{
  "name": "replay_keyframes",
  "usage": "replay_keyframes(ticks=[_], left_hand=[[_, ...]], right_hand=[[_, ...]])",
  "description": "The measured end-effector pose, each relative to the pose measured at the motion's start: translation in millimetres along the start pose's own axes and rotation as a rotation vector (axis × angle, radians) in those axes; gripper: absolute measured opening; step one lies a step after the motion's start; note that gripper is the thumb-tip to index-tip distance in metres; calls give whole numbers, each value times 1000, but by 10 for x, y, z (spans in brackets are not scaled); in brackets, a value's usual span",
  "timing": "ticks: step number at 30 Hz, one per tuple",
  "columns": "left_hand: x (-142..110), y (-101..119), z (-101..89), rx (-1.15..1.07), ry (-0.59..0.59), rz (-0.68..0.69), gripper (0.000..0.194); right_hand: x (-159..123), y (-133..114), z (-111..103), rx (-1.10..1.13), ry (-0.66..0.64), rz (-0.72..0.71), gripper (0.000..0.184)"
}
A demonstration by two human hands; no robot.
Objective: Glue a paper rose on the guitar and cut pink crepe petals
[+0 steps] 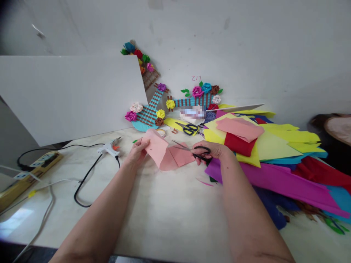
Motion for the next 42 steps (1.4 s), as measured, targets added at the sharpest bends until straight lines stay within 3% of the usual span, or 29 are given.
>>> replay_keyframes(ticks=[7,15,42], left_hand=[[-1,-19,1,26,-7,-19,30],[-32,-79,94,-33,-87,-75,27],[4,-116,69,-104,-80,-69,22]], right_hand=[[155,-252,256,35,-79,-98,32],[218,-387,352,-50,-86,-136,40],[346,-216,276,2,39,-59,47]])
Point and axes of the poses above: each hand's wrist, its own x-axis towards the middle knuckle, its own z-axis out of the palm, y = z × x, the point moved 9 cm from there along x, towards the middle knuckle, and after that the axes turned 2 degrees about -y, right-handed, at the moved point
